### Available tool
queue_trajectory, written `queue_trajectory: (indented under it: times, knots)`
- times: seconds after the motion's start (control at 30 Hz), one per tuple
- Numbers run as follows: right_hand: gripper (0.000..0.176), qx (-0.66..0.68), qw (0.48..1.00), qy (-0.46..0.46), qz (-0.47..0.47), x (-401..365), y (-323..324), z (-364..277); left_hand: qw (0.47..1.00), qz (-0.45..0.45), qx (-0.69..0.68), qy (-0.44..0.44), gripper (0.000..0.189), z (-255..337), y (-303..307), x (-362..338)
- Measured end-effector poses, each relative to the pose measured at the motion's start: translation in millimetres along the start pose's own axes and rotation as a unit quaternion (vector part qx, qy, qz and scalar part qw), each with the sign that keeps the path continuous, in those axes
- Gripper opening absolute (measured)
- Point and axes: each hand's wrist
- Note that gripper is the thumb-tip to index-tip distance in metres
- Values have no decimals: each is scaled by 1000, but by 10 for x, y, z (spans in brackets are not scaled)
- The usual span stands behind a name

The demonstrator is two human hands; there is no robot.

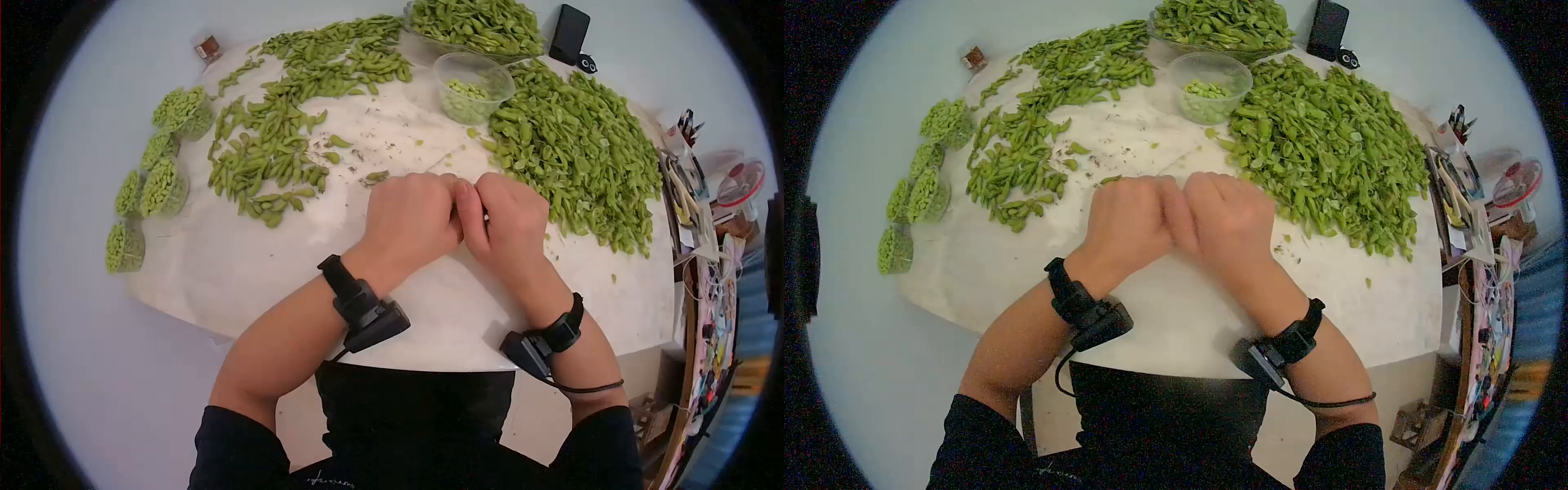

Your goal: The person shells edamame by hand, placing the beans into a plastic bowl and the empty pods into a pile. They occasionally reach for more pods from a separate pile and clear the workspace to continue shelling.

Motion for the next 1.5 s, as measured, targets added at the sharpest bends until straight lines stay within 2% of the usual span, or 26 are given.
queue_trajectory:
  times: [0.07, 0.17, 0.37, 0.57, 0.67, 0.97, 1.17, 1.27, 1.37, 1.5]
  knots:
    - [21, 1, 1000, -14, 5, 23, -13, -27, 999, 40, 2, -3, 17, -4, -34, 0]
    - [21, 34, 999, -5, -16, 18, -14, -20, 999, 18, 17, 27, 17, -5, -17, -12]
    - [21, 65, 997, 15, -37, 15, 1, -11, 1000, 8, 12, 3, 18, -48, -9, -9]
    - [22, 151, 980, -64, -109, 2, 26, -26, 1000, -8, 3, 12, 21, -53, -21, -9]
    - [25, 190, 969, -74, -139, 9, 54, -3, 999, 2, -38, -34, 22, -73, -14, -28]
    - [29, 251, 940, -94, -213, 46, 140, 33, 995, -14, 6, -98, 21, -143, -26, -39]
    - [32, 274, 931, -92, -223, 30, 97, 67, 991, -27, 40, -121, 20, -168, -18, -52]
    - [32, 267, 935, -97, -214, 41, 86, 59, 995, -29, 33, -94, 21, -131, -17, -39]
    - [25, 186, 965, -84, -166, 51, 68, 53, 999, 9, -22, -22, 20, -113, -44, -17]
    - [14, 169, 972, -97, -133, 68, 97, 7, 1000, 10, -29, -5, 22, -143, 7, -14]
Point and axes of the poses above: each hand's wrist, its own x-axis towards the middle knuckle, its own y-axis out of the back of the hand, z = x × y, and after that the axes turned 12 degrees about -y, right-handed
